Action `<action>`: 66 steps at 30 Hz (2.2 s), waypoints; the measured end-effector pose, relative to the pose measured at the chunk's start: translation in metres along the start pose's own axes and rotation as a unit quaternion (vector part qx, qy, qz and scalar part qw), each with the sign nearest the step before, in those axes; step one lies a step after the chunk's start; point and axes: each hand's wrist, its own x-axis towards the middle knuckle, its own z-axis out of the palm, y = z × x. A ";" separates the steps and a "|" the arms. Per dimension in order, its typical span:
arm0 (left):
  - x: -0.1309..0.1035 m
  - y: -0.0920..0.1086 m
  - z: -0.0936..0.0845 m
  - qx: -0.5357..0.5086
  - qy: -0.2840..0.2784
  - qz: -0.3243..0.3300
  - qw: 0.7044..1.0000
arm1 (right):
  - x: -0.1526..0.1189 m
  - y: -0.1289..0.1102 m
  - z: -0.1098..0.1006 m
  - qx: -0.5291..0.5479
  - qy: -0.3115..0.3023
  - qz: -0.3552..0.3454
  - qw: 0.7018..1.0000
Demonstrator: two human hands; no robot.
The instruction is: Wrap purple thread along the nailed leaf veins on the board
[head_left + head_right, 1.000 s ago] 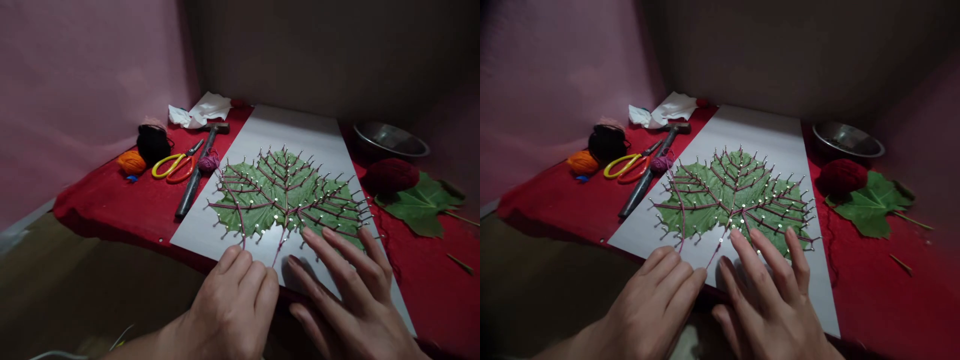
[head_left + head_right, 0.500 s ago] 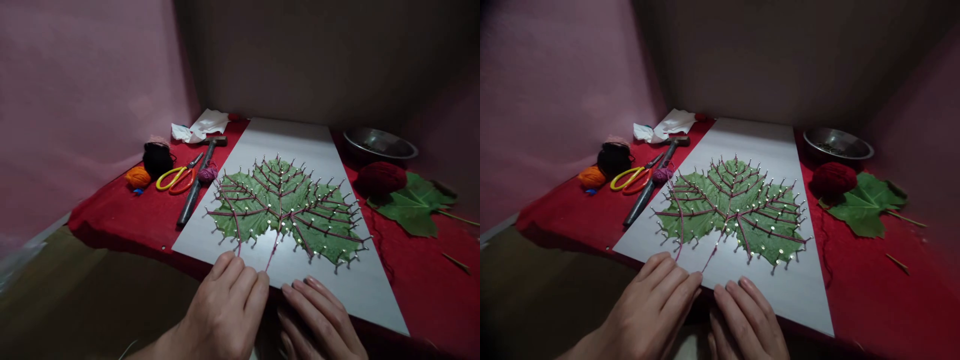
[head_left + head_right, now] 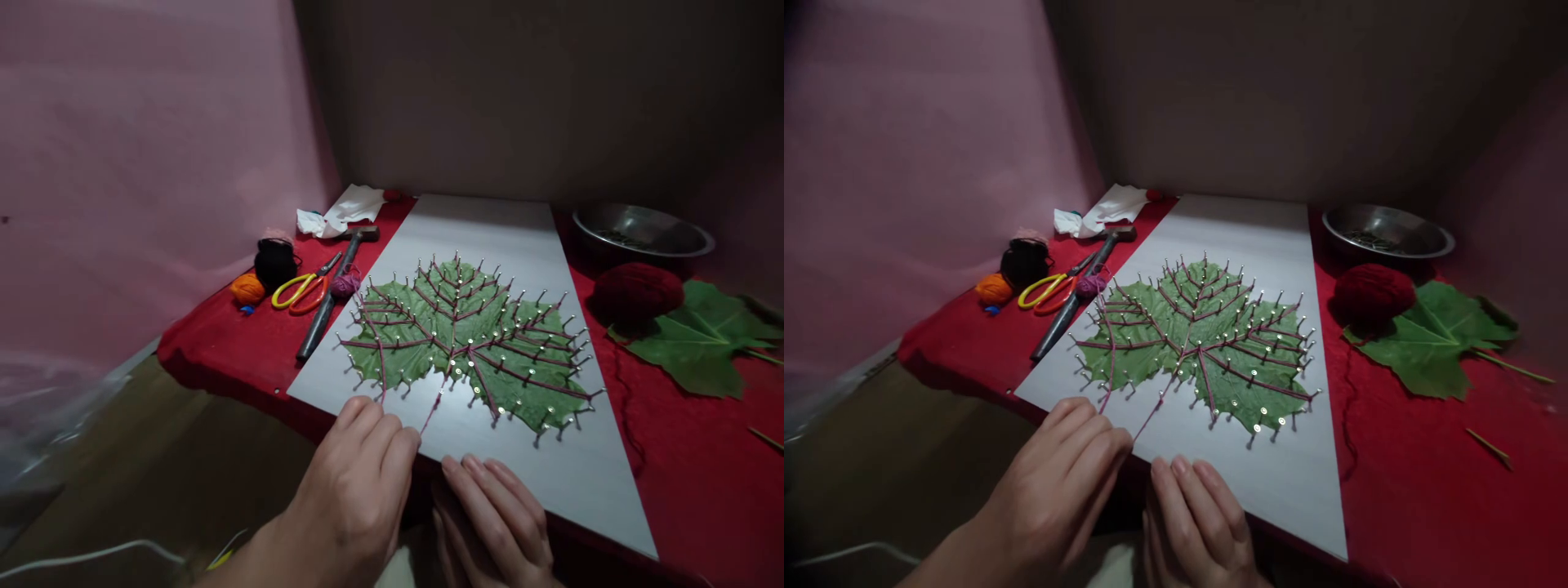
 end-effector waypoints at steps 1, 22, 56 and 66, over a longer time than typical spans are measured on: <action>0.001 0.001 -0.002 -0.004 -0.007 -0.008 1.000 | 0.000 0.001 -0.001 0.001 -0.003 -0.003 1.000; -0.003 -0.022 0.017 -0.045 0.064 0.074 0.994 | 0.050 0.002 -0.011 -0.078 -0.188 0.096 0.974; -0.020 -0.048 -0.003 -0.195 0.091 0.050 0.975 | 0.051 -0.008 -0.006 0.018 -0.096 0.091 0.991; -0.015 -0.052 -0.007 -0.055 0.091 0.017 0.994 | 0.052 -0.009 -0.005 0.033 -0.064 0.120 0.990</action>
